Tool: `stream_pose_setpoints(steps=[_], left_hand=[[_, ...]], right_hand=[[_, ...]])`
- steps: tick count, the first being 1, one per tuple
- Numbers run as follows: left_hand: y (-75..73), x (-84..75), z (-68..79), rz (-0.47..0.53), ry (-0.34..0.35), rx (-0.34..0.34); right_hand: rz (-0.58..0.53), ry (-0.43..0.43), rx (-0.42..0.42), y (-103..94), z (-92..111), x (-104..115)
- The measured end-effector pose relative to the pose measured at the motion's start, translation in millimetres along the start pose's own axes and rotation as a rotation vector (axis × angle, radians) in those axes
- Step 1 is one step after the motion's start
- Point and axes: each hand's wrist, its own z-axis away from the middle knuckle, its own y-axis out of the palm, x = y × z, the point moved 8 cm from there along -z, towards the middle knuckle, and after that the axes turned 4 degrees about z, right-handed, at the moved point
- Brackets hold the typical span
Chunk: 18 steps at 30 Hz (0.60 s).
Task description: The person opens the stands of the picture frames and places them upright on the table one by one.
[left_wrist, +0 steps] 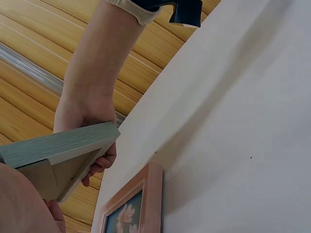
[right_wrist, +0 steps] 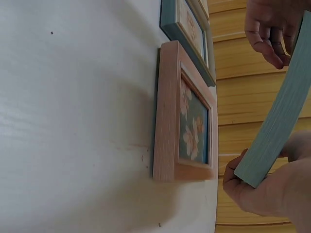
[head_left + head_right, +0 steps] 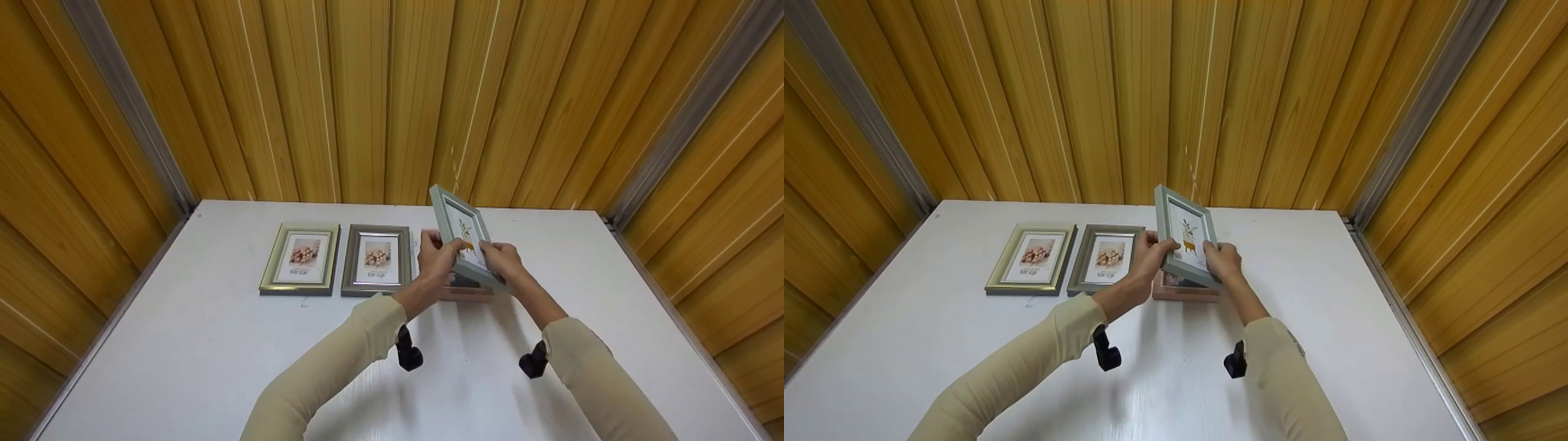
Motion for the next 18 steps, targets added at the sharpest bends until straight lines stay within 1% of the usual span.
stream_pose_setpoints(steps=[4,9,15,18], left_hand=[[-4.2,-9.5,3.2,0.005,0.064,0.025],[-7.1,-18.0,9.6,0.020,0.139,0.055],[-13.4,-22.5,16.8,0.010,0.207,0.084],[-15.3,-22.8,19.9,0.018,0.226,0.126]], right_hand=[[-0.119,-0.008,0.088,17.5,6,5],[-0.240,-0.054,0.214,35.6,13,12],[-0.397,-0.080,0.327,48.8,21,17],[-0.480,-0.079,0.365,53.6,24,18]])
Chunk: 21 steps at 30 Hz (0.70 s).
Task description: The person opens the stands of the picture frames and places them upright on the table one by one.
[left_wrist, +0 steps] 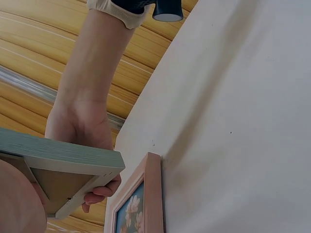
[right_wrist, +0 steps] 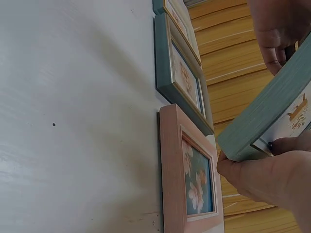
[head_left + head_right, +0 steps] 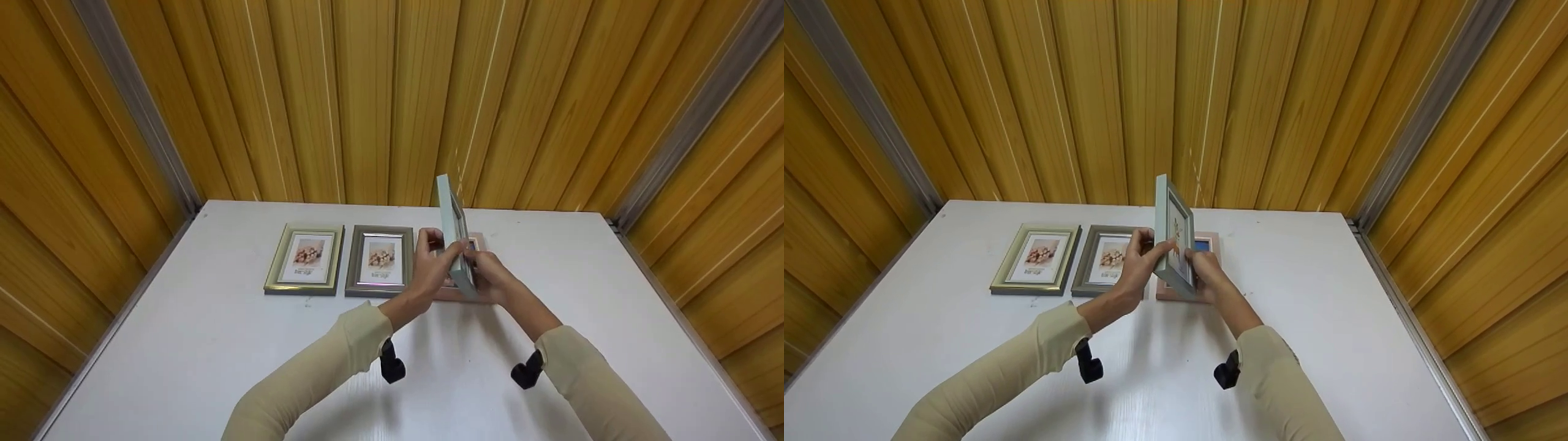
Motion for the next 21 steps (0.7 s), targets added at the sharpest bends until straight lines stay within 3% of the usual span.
stream_pose_setpoints(steps=[11,21], left_hand=[[3.6,-4.9,12.6,-0.055,0.103,0.187],[-1.8,-0.7,16.6,-0.060,0.142,0.300]], right_hand=[[-0.105,-0.052,0.092,18.9,4,-5],[-0.180,-0.064,0.137,27.7,5,-8]])
